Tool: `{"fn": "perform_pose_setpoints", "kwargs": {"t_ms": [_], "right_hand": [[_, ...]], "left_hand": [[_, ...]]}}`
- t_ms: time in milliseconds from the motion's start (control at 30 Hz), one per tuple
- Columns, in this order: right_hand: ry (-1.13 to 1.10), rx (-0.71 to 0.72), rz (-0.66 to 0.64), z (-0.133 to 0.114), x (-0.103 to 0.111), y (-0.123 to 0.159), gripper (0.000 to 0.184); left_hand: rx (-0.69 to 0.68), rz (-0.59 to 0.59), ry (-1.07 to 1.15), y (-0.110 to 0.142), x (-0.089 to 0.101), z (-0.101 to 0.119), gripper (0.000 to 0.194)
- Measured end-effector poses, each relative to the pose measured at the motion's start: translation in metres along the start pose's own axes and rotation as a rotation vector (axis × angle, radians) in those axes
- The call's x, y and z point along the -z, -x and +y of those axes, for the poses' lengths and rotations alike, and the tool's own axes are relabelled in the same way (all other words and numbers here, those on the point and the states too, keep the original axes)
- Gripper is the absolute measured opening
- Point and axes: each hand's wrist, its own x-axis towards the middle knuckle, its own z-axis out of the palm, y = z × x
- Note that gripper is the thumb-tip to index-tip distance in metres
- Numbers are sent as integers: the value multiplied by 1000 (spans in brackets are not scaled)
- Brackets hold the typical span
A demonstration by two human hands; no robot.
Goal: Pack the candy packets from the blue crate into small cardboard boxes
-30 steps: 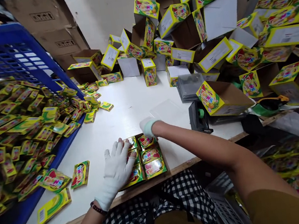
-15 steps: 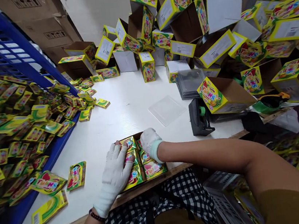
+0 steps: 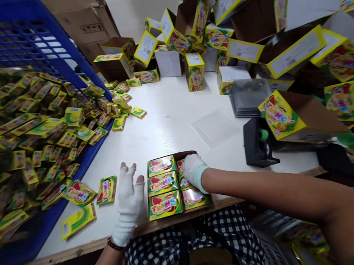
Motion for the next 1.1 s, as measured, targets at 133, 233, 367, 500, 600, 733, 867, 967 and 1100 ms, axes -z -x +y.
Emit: {"fn": "perform_pose_setpoints", "kwargs": {"t_ms": [133, 233, 367, 500, 600, 733, 867, 967, 1100], "right_hand": [[17, -64, -32, -12, -4, -1, 47], [-8, -50, -50, -12, -1, -1, 45], [-58, -23, -92, -13, 8, -2, 41], [-136, -18, -135, -10, 21, -3, 38], [-216, 6, -141, 13, 39, 3, 33], [-426, 17, 96, 46, 68, 26, 41], [-821, 223, 280, 50, 94, 56, 47], [-692, 225, 180, 52, 102, 73, 35], [-473, 53, 13, 62, 92, 80, 35]], "left_hand": [[275, 7, -473, -4, 41, -54, 57], [483, -158, -689, -1, 63, -84, 65], [495, -260, -674, 4, 63, -101, 63], [515, -239, -502, -1, 54, -98, 66], [410, -127, -217, -7, 56, -78, 72], [-67, -11, 94, -10, 62, -13, 70], [-495, -121, 188, -13, 54, 61, 67], [-558, -164, 193, -13, 39, 86, 75], [-445, -189, 137, -7, 24, 80, 71]]}}
